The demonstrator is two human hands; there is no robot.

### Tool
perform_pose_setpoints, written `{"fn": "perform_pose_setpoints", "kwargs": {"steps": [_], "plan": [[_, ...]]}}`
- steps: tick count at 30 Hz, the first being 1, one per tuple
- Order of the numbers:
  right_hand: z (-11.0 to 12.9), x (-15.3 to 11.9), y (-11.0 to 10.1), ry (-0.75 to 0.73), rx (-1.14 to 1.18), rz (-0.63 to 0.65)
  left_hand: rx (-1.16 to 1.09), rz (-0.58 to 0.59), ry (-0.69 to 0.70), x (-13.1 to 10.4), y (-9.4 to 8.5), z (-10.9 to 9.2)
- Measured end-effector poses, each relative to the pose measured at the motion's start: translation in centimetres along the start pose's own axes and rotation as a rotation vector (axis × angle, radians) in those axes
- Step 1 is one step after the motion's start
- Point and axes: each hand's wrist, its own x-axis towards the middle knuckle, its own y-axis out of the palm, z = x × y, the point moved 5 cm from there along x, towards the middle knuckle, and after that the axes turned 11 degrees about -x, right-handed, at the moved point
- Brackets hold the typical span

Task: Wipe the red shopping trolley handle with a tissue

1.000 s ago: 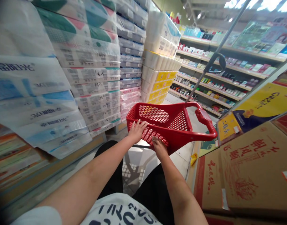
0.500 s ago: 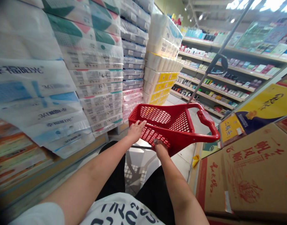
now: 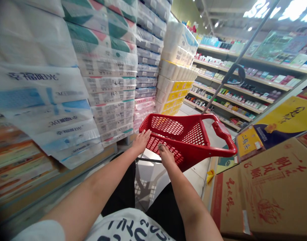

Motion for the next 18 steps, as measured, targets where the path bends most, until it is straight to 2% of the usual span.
{"fn": "perform_pose_setpoints", "kwargs": {"steps": [6,10,13,15,18], "plan": [[1.9,2.9,-3.1,-0.065,0.013,-0.203,-0.019,-0.004,0.0,-0.2,-0.1,0.9],[3.0,3.4,-2.0,-0.063,-0.027,-0.062,-0.022,-0.012,-0.073,-0.6,-0.2,1.7],[3.8,3.4,-1.0,-0.063,-0.037,0.011,-0.011,-0.021,-0.046,-0.9,-0.1,2.2],[4.4,3.9,-1.3,-0.073,-0.033,-0.009,-0.011,-0.029,-0.035,-1.0,0.0,2.5],[5.2,5.2,-2.5,-0.103,-0.012,-0.118,-0.017,-0.027,-0.026,-1.2,0.0,2.9]]}}
